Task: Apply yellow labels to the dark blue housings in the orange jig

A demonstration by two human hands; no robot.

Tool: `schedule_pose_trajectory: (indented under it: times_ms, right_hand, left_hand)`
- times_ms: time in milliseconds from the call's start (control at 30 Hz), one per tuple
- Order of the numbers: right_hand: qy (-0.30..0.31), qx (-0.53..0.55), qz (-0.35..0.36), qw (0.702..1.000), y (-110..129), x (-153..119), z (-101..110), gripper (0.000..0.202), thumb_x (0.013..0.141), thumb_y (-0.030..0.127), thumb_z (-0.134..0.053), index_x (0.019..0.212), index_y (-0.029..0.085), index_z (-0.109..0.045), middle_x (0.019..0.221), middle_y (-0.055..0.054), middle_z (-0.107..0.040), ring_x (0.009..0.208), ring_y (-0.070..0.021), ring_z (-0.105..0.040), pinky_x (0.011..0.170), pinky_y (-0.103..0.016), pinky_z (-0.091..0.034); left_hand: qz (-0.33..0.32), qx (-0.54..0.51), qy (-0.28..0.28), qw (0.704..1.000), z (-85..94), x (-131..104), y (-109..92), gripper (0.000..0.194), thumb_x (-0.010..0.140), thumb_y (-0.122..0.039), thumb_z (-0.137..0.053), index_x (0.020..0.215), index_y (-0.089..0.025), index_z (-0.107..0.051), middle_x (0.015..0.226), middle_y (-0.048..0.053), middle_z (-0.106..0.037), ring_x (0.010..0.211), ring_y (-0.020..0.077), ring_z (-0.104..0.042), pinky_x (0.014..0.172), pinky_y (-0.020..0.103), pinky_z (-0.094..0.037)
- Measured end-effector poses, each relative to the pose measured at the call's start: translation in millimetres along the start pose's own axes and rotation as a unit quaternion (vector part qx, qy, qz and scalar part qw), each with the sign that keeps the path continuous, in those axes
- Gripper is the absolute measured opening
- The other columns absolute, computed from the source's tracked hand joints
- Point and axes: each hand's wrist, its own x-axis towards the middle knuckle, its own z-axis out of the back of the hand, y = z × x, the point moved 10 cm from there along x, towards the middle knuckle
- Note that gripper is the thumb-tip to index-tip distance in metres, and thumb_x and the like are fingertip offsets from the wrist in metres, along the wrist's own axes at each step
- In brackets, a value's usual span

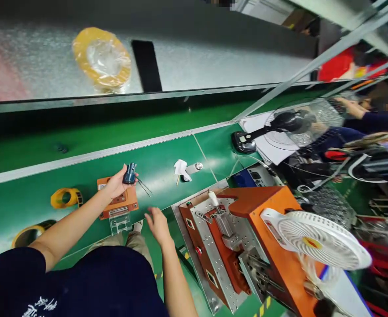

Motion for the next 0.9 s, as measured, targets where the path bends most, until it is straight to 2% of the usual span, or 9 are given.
schedule_pose_trajectory:
  times_ms: [133, 233, 300, 500, 600, 700, 767, 833, 900]
  right_hand:
    - [0.005, 0.056, 0.095, 0.994, 47, 35, 11, 0.036, 0.097, 0.038, -0.051, 0.126, 0.019, -0.059, 0.12, -0.012, -0.065, 0.11, -0.0226, -0.063, 0.099, -0.04, -0.053]
    - [0.036, 0.08, 0.208, 0.974, 87, 45, 6, 0.073, 0.085, 0.041, -0.07, 0.148, 0.02, -0.04, 0.149, -0.016, -0.045, 0.139, -0.0278, -0.045, 0.113, -0.046, -0.045]
    - [0.086, 0.07, 0.265, 0.958, 103, 44, -7, 0.094, 0.076, 0.036, -0.078, 0.155, 0.02, -0.029, 0.157, -0.018, -0.034, 0.147, -0.0304, -0.034, 0.12, -0.05, -0.037]
    - [0.228, 0.068, 0.308, 0.921, 99, 41, -60, 0.098, 0.071, 0.03, -0.076, 0.156, 0.02, -0.027, 0.155, -0.018, -0.036, 0.142, -0.0301, -0.042, 0.114, -0.047, -0.045]
    - [0.228, 0.061, 0.349, 0.907, 104, 63, -79, 0.095, 0.069, 0.031, -0.077, 0.152, 0.016, -0.033, 0.152, -0.019, -0.042, 0.143, -0.031, -0.04, 0.118, -0.048, -0.038]
    - [0.168, 0.032, 0.346, 0.922, 107, 106, -88, 0.091, 0.069, 0.032, -0.078, 0.148, 0.013, -0.038, 0.149, -0.019, -0.045, 0.14, -0.0326, -0.04, 0.12, -0.051, -0.033]
    - [0.157, 0.001, 0.334, 0.929, 105, 130, -96, 0.091, 0.069, 0.032, -0.08, 0.148, 0.012, -0.039, 0.149, -0.019, -0.046, 0.138, -0.0336, -0.04, 0.119, -0.052, -0.033]
    - [0.165, -0.025, 0.335, 0.928, 103, 143, -104, 0.092, 0.069, 0.031, -0.08, 0.149, 0.013, -0.039, 0.15, -0.017, -0.046, 0.137, -0.0336, -0.04, 0.118, -0.051, -0.033]
    - [0.174, -0.045, 0.346, 0.921, 101, 146, -110, 0.093, 0.071, 0.033, -0.08, 0.151, 0.015, -0.037, 0.151, -0.015, -0.045, 0.136, -0.033, -0.04, 0.118, -0.051, -0.033]
  left_hand:
    - [-0.02, -0.025, -0.056, 0.998, 13.0, -48, 21, 0.045, 0.095, -0.049, -0.06, 0.124, -0.014, -0.061, 0.092, 0.01, -0.07, 0.071, 0.0168, -0.069, 0.065, 0.028, -0.058]
    - [-0.022, -0.038, -0.114, 0.992, 20.8, -75, 49, 0.045, 0.093, -0.049, -0.063, 0.122, -0.014, -0.063, 0.091, 0.01, -0.071, 0.069, 0.0176, -0.069, 0.063, 0.03, -0.058]
    - [-0.031, -0.04, -0.161, 0.986, 28.8, -89, 67, 0.046, 0.089, -0.049, -0.069, 0.119, -0.015, -0.064, 0.09, 0.009, -0.072, 0.067, 0.0176, -0.068, 0.062, 0.03, -0.058]
    - [-0.076, -0.036, -0.251, 0.964, 58.3, -123, 106, 0.055, 0.084, -0.055, -0.072, 0.12, -0.014, -0.064, 0.094, 0.01, -0.073, 0.072, 0.0174, -0.069, 0.065, 0.027, -0.056]
    - [-0.125, 0.044, -0.327, 0.936, 83.7, -148, 103, 0.067, 0.085, -0.066, -0.065, 0.128, -0.015, -0.059, 0.103, 0.012, -0.071, 0.082, 0.0208, -0.069, 0.069, 0.031, -0.056]
    - [-0.203, 0.226, -0.453, 0.838, 109.2, -185, 88, 0.065, 0.086, -0.067, -0.06, 0.128, -0.017, -0.057, 0.109, 0.012, -0.068, 0.094, 0.0225, -0.066, 0.08, 0.034, -0.054]
    - [-0.223, 0.308, -0.504, 0.776, 119.2, -202, 89, 0.063, 0.086, -0.065, -0.06, 0.127, -0.018, -0.055, 0.112, 0.012, -0.065, 0.104, 0.0245, -0.063, 0.09, 0.039, -0.052]
    - [-0.2, 0.323, -0.51, 0.771, 129.9, -204, 105, 0.069, 0.084, -0.065, -0.062, 0.133, -0.018, -0.048, 0.117, 0.014, -0.062, 0.11, 0.0267, -0.062, 0.095, 0.044, -0.051]
    - [-0.153, 0.292, -0.487, 0.809, 138.7, -199, 129, 0.08, 0.081, -0.065, -0.065, 0.14, -0.018, -0.038, 0.119, 0.015, -0.062, 0.111, 0.0275, -0.063, 0.095, 0.046, -0.051]
